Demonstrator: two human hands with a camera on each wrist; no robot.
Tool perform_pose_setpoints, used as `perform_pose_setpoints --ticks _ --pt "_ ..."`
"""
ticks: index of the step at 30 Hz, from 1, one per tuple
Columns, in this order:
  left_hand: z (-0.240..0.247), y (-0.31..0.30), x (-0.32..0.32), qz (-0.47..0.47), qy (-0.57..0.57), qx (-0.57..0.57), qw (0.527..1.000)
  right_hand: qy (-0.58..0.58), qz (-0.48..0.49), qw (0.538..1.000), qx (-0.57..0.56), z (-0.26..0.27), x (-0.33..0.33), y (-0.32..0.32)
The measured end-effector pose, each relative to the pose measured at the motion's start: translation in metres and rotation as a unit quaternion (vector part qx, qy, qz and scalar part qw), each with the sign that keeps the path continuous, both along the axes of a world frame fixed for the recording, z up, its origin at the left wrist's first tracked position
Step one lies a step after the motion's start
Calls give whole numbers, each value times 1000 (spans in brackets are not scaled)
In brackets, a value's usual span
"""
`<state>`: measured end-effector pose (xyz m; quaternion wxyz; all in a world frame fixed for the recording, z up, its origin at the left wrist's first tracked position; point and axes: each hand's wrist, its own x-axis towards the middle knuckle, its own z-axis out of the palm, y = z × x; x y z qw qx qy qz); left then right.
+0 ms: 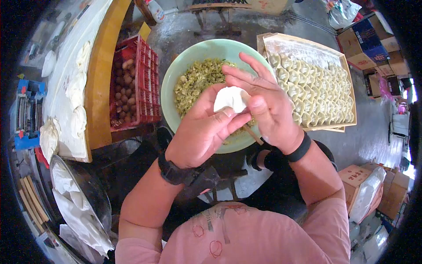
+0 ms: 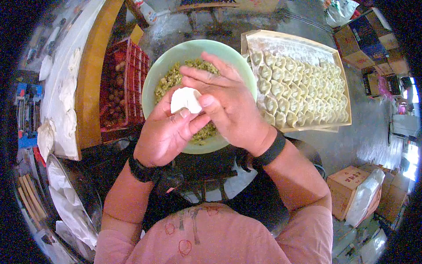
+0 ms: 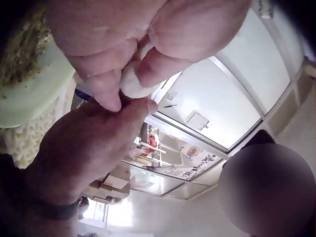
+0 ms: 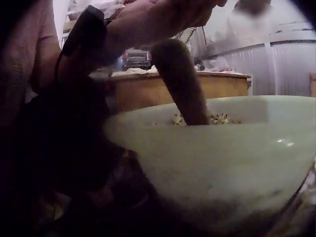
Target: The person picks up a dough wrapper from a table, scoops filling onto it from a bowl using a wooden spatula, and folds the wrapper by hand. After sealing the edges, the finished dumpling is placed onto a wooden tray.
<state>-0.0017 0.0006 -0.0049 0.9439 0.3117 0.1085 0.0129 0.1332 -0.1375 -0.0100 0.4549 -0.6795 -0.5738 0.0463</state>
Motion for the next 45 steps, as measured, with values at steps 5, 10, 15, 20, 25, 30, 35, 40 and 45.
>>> perform_pose_setpoints --ticks 5,10,15,20,25,30,35,40,45 --pt "2 4 6 -23 -26 132 991 -19 -77 995 64 11 0 1" --pt "-6 3 3 12 8 249 968 -85 -45 994 57 13 -3 -6" --pt "-6 -4 8 -1 30 253 967 -129 -44 985 107 3 1 -7" --pt "-3 -12 16 -20 28 198 980 -96 -55 992 61 4 15 -25" --pt "-8 -13 26 -35 21 245 969 24 -252 967 -40 29 61 -64" --pt "-8 -13 32 -34 51 244 968 -62 -365 913 -168 18 175 -140" --pt "-13 -14 36 -17 68 242 968 14 -456 855 -248 -25 257 -203" --pt "-19 -13 41 -2 80 222 972 42 -483 830 -275 -64 286 -214" --pt "-25 -13 46 2 98 220 971 11 -456 834 -311 -88 302 -217"
